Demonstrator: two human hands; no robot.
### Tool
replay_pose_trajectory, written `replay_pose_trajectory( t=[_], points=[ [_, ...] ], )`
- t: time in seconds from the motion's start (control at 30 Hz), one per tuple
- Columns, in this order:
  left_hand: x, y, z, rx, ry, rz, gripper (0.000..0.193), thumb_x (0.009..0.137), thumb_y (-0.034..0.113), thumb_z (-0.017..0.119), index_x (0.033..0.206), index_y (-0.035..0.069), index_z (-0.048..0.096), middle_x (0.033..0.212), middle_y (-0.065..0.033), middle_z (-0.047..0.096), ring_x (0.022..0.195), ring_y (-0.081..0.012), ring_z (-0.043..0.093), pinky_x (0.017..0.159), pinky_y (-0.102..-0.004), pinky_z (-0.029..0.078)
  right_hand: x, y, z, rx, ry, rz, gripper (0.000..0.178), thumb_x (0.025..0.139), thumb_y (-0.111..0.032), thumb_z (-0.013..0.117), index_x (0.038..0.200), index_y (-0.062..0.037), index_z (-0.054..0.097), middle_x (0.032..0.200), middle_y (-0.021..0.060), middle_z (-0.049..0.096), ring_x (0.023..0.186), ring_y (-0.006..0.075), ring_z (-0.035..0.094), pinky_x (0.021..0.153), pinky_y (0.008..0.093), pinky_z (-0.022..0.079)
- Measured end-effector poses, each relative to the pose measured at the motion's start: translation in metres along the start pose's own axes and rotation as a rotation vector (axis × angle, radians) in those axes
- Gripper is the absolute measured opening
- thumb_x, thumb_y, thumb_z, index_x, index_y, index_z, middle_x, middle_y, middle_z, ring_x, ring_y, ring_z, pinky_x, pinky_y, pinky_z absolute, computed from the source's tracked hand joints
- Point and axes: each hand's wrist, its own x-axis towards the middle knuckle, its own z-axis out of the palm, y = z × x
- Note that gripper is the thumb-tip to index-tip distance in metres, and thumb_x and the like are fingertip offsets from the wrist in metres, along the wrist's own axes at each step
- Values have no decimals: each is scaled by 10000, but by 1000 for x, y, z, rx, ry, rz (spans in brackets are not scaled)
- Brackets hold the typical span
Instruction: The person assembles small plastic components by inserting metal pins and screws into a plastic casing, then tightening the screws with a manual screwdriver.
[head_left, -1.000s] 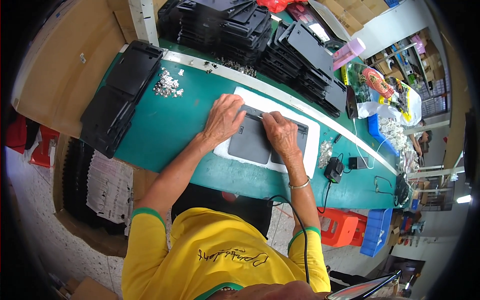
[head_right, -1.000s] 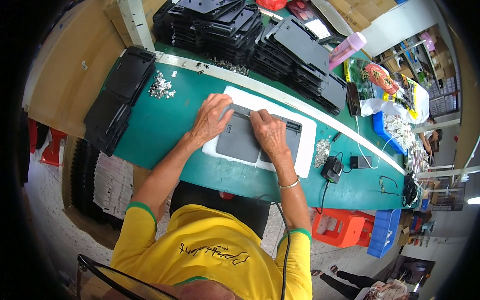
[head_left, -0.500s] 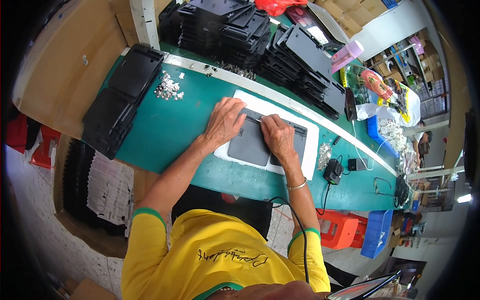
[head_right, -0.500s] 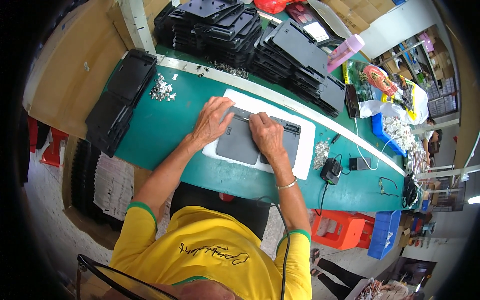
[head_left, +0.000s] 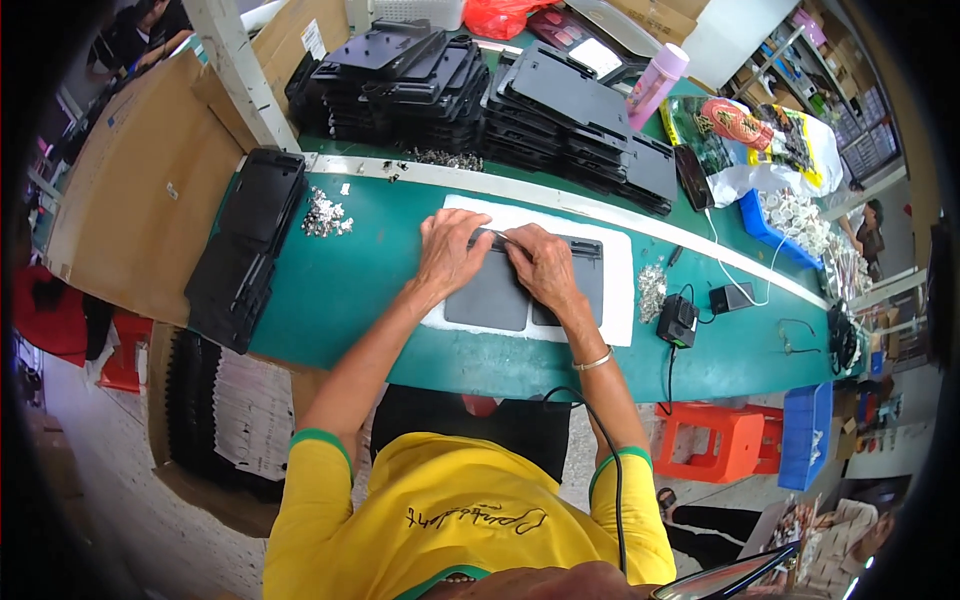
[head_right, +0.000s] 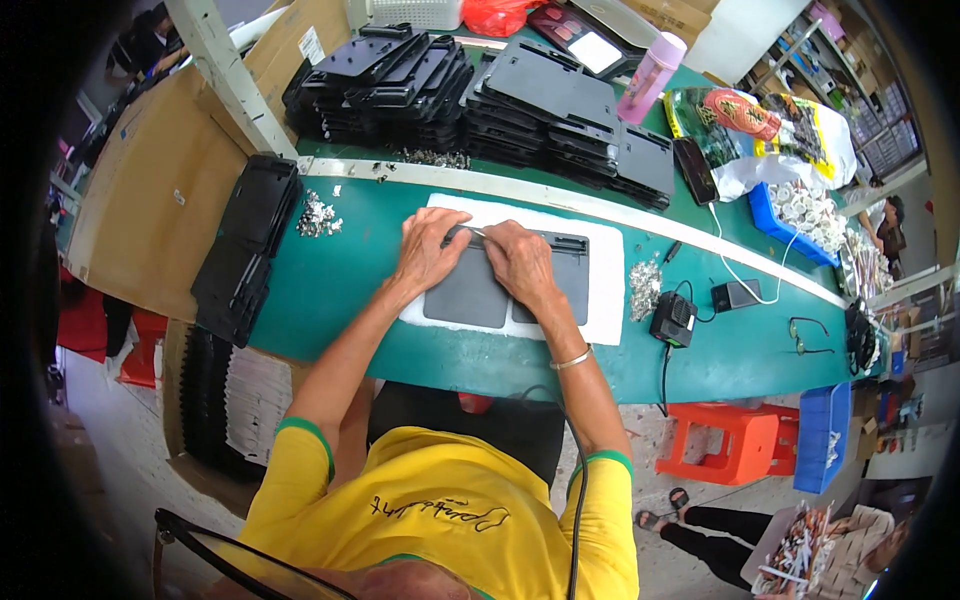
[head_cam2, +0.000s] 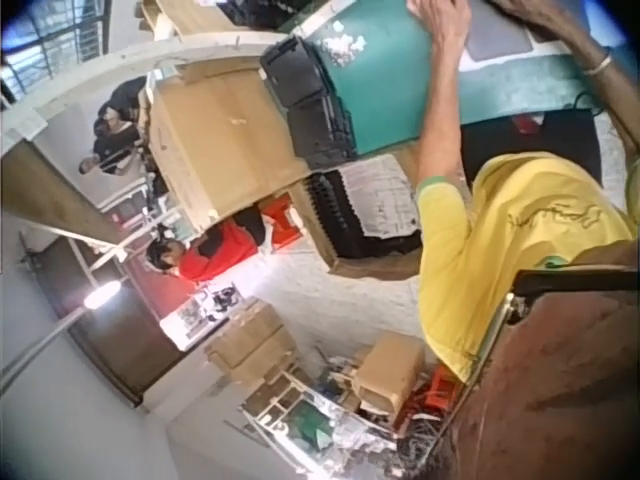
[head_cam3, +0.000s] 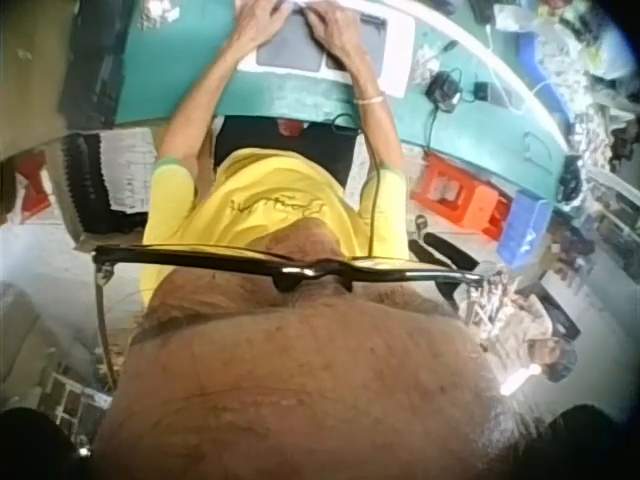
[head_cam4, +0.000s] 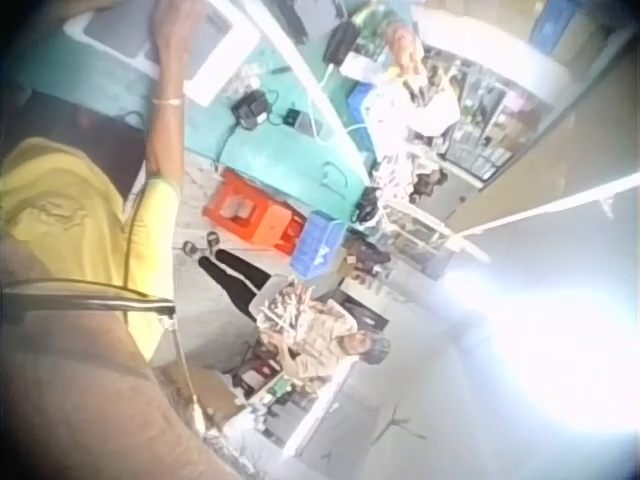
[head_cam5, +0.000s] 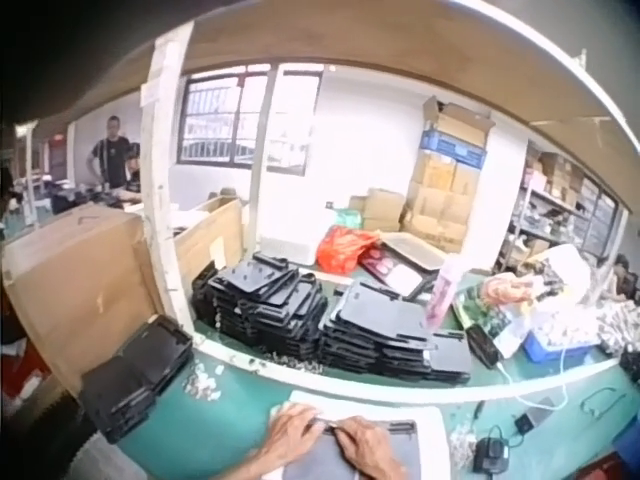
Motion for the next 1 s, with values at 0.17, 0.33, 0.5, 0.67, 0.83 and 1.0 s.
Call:
replay_pose_trajectory(
  t=[0.17,0.33,0.5,0.67,0.83,1.0],
  points=[
    [1,0,14,-24,58,-82,170,815,252,645,936,160,722,1000,7,652,1048,-206,503,963,-422,271,-4,1,4,30,50,56,141,798,-96,634,933,-79,676,868,110,658,745,320,640,647,405,505],
    [2,-4,15,-26,15,-111,155,816,271,651,910,177,731,1001,15,651,1055,-197,500,974,-418,267,-6,2,4,15,38,103,142,812,-99,633,947,-75,672,871,104,667,757,312,649,649,395,508],
    [2,-3,15,-17,3,-112,150,814,282,663,902,183,733,1003,18,651,1060,-196,500,987,-427,262,-6,1,2,72,72,131,153,816,-89,613,965,-64,635,874,110,658,752,327,642,649,424,505],
    [3,-1,13,10,-10,-132,149,796,281,688,898,182,733,1011,14,651,1077,-201,497,1004,-438,258,-6,4,0,128,45,69,136,817,-67,601,947,-32,613,887,143,644,789,340,632,673,420,500],
    [6,1,14,7,-28,-160,157,787,293,696,891,181,732,1008,17,652,1081,-206,497,1010,-440,263,-6,6,-3,125,19,49,135,819,-65,598,947,-27,616,869,153,623,796,348,618,696,415,496],
    [5,-1,13,3,-33,-182,158,784,296,694,881,177,730,1000,14,653,1077,-208,498,1014,-437,264,-2,-4,-14,166,47,94,106,821,-56,592,913,-24,634,844,154,611,778,349,613,707,414,495]
  ],
)
